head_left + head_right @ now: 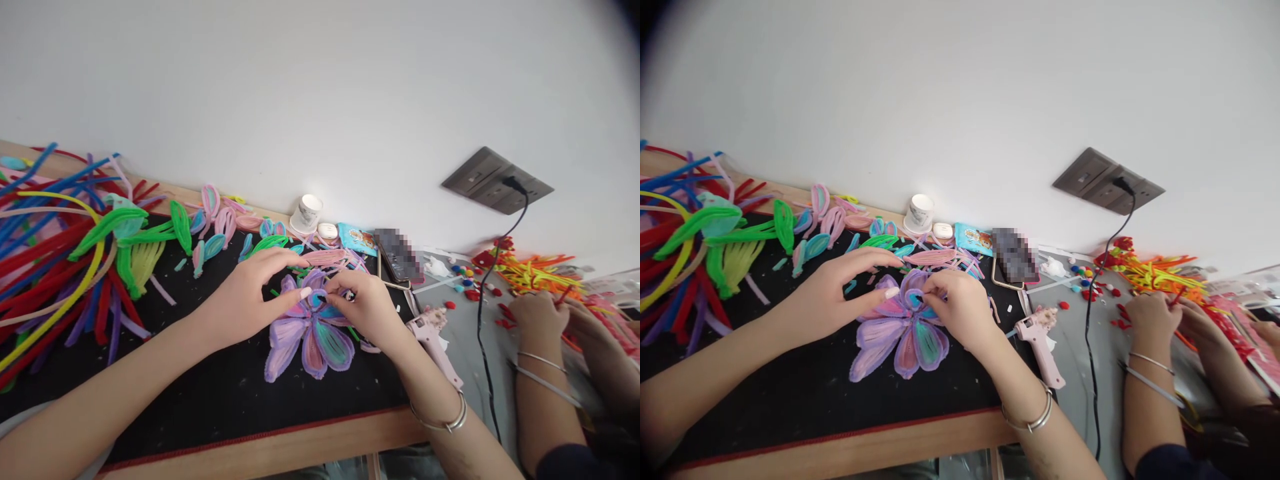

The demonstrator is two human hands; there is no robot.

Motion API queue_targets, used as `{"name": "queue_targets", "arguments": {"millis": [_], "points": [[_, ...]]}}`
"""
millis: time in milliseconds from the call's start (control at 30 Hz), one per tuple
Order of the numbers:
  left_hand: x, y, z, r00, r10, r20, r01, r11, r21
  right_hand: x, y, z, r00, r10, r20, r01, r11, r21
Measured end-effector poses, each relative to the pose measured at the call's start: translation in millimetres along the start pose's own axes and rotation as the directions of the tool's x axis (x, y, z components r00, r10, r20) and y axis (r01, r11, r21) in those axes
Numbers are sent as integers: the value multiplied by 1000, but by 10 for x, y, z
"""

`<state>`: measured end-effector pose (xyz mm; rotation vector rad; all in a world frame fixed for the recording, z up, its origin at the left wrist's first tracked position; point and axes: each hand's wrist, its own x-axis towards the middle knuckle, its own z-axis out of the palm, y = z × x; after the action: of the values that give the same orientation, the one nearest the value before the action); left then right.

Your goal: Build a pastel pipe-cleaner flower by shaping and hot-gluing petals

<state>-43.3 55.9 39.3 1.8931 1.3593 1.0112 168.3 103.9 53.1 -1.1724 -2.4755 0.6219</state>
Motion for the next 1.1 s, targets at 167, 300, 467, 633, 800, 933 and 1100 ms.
{"name": "queue_targets", "arguments": {"millis": [167, 300, 467, 633, 800, 933, 1100], "points": [[8, 40, -7, 996, 82, -30, -79, 993, 84, -5, -44, -69, 999, 24, -26, -23, 999, 36], [95, 179, -42, 998, 48, 29, -50, 995, 84, 52, -151, -190, 999, 42, -29, -41, 998, 46], [231, 339, -67, 996, -47, 82, 38, 993, 110, 114, -277, -275, 997, 71, -27, -67, 988, 142], [238, 350, -74, 996, -50, 75, 43, 995, 86, 85, -295, -294, 999, 35, -6, -32, 974, 224], [235, 353, -56, 996, -44, 83, 37, 996, 82, 51, -280, -298, 999, 24, -30, -16, 968, 252], [246, 377, -50, 992, -54, 111, 42, 993, 109, 46, -278, -289, 998, 38, -47, -21, 950, 311], [267, 383, -35, 993, -61, 105, 53, 996, 72, 47, -285, -289, 999, -3, -52, 18, 955, 296]]}}
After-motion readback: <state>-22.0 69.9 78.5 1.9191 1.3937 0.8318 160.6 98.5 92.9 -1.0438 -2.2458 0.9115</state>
